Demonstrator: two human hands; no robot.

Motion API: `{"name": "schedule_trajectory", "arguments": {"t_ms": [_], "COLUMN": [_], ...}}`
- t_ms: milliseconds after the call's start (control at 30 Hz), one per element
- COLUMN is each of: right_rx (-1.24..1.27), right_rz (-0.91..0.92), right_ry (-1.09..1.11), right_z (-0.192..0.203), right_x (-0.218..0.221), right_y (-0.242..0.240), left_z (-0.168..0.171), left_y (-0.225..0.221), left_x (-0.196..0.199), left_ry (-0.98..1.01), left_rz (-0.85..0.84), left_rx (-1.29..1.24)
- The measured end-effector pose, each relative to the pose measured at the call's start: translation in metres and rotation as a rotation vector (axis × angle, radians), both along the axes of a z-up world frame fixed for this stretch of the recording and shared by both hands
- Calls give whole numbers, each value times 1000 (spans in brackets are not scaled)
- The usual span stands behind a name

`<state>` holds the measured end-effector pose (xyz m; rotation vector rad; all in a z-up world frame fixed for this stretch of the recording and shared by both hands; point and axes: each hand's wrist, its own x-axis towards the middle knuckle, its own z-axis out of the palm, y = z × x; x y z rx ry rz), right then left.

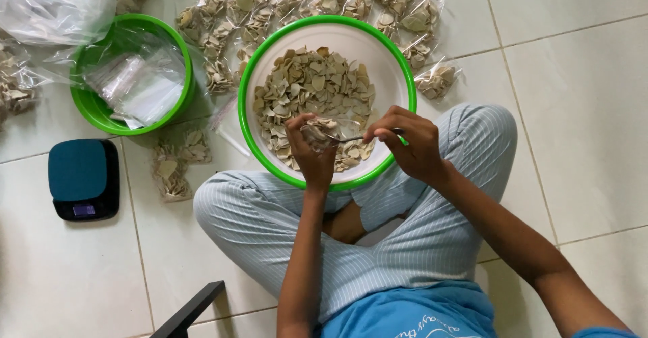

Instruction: Packaging dried food items into small plastic bags using a spoon and weighing them on a digital scale.

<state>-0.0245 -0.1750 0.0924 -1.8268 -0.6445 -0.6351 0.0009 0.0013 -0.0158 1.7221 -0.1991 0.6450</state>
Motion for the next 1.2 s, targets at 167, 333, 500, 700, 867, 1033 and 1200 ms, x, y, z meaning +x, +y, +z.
{"name": "schedule_trajectory", "arguments": {"t_ms": [167, 333, 500, 700, 867, 1033, 1200], "right_rx": [-54, -138, -240, -284, -244, -183, -24], "right_rz": [13, -36, -89, -110, -178, -220, -234], "right_ry": [-120, -186, -261, -322, -371, -348, 6], "right_z": [1, 2, 2, 5, 16, 4, -28], "right_x": [3, 0, -4, -3, -7, -17, -39], "right_y": [6, -2, -4, 1, 3, 11, 48], "left_z": [0, 3, 4, 12, 7, 12, 15], "left_y": [-2, -3, -3, -2, 6, 29, 92], "left_x": [1, 0, 0, -4, -1, 1, 10], "left_ry": [-3, -3, 4, 81, 163, 188, 112], "left_rz": [45, 52, 33, 67, 93, 125, 402], "left_rx": [34, 8, -11, -42, -102, -174, -239]}}
